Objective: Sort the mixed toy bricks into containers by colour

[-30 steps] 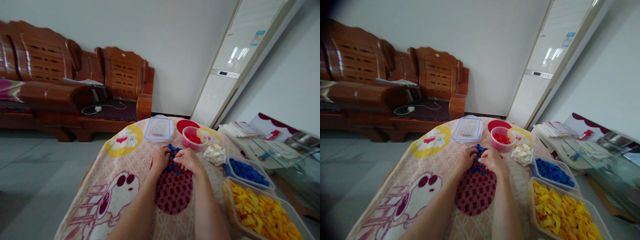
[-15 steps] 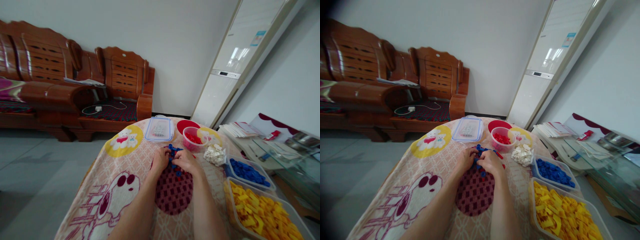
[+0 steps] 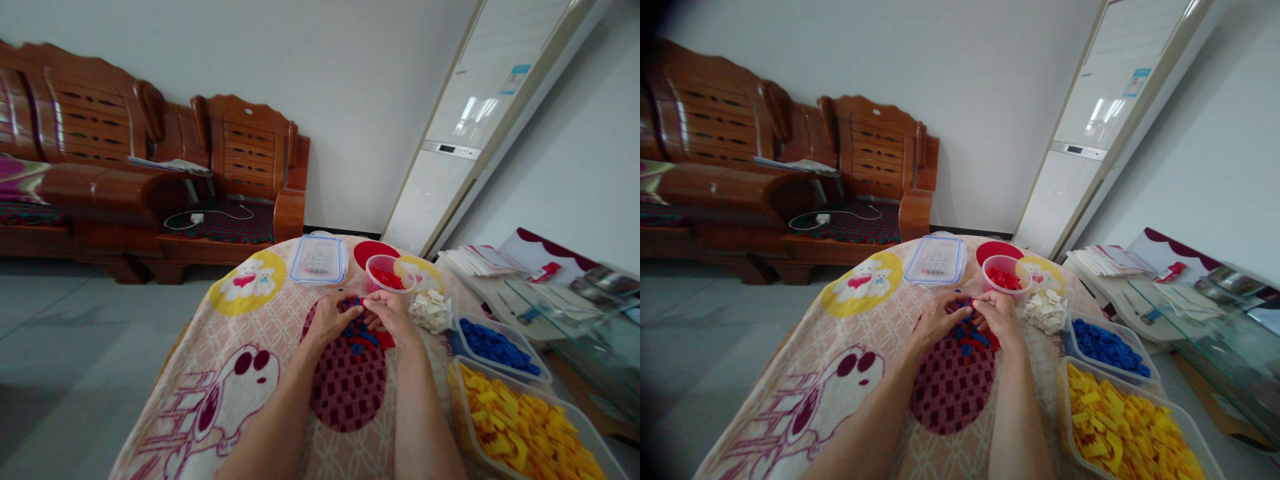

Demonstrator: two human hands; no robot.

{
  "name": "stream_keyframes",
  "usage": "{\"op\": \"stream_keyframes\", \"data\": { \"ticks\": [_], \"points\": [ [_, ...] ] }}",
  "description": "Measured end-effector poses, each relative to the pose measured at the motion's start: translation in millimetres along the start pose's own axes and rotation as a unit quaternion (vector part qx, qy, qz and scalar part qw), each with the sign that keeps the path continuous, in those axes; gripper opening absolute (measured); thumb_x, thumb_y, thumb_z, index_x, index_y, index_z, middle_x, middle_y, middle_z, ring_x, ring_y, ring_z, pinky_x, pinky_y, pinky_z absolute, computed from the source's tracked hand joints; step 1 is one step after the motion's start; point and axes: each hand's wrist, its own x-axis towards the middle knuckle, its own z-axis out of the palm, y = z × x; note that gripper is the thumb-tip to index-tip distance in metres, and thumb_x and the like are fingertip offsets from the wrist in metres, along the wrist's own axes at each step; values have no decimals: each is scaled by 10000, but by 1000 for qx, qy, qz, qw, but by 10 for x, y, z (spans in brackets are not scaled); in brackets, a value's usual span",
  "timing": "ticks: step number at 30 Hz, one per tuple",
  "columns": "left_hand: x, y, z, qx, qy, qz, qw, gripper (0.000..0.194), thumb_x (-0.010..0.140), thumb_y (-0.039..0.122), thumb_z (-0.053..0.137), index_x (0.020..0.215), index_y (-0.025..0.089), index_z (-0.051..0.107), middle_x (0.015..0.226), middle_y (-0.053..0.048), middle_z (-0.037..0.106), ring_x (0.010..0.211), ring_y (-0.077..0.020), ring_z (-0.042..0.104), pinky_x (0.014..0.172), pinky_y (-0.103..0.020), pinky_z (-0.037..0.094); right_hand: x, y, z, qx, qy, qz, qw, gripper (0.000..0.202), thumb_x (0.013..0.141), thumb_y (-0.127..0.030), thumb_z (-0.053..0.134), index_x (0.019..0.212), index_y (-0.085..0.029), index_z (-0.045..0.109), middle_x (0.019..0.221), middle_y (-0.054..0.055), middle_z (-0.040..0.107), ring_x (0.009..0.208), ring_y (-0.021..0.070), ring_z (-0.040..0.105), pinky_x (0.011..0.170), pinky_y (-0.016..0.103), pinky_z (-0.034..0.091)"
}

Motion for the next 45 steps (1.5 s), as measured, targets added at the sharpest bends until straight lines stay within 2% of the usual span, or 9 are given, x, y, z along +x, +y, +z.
{"op": "stream_keyframes", "data": {
  "ticks": [11,14,19,25,29,32,34,38,45],
  "points": [
    [-3,-91,76,-36,-37,-1,999,272,776,222,642,1027,164,730,792,-14,700,685,-129,587,647,-234,442,17,-11,17,23,16,-15,1000,353,668,-454,710,822,-149,621,569,-5,650,435,126,594,387,207,475],
    [-6,-74,70,-13,-9,-22,1000,298,747,214,669,1037,162,718,757,-9,683,656,-125,574,636,-236,441,50,-20,-6,86,95,-34,991,380,627,-436,752,825,-138,625,585,15,667,451,135,610,399,218,498],
    [-8,-75,64,3,32,-45,998,228,760,255,671,955,146,721,726,-16,676,651,-132,582,630,-244,449,108,-9,-95,229,267,-98,931,477,564,-355,797,944,-123,627,675,29,704,610,170,690,559,270,592],
    [5,-93,25,28,67,-61,996,208,774,231,649,953,174,740,757,-12,707,675,-141,607,676,-262,476,98,-27,-211,238,314,-123,911,554,547,-322,786,1032,-110,625,772,46,720,725,192,713,673,316,607],
    [16,-122,10,48,105,-79,990,262,776,204,638,1019,166,729,813,-31,722,745,-164,638,732,-285,501,48,-26,-277,138,270,-99,948,424,631,-384,700,954,-113,657,685,45,707,571,175,670,522,276,550],
    [17,-141,2,66,105,-99,987,283,780,200,631,1046,168,722,815,-34,721,772,-176,649,756,-297,506,9,-1,-334,-59,222,-51,972,314,738,-393,588,878,-135,698,572,17,656,436,142,574,436,244,451],
    [18,-156,0,76,96,-116,986,266,775,198,634,1023,174,728,801,-29,719,762,-178,653,748,-298,507,-9,19,-357,-236,190,-35,952,255,784,-333,534,784,-163,723,558,24,651,478,143,588,499,241,449],
    [19,-203,13,102,87,-144,980,239,769,202,642,987,179,737,815,-32,723,750,-181,655,742,-303,507,-12,65,-334,-481,163,2,861,281,828,-239,493,744,-215,760,783,69,742,789,186,683,695,249,463],
    [5,-210,27,118,56,-152,980,261,782,195,635,1028,189,722,902,-46,729,809,-189,650,805,-333,503,30,197,-286,-540,153,88,823,259,842,-250,531,924,-263,777,975,75,748,969,215,678,772,270,467]
  ]
}}
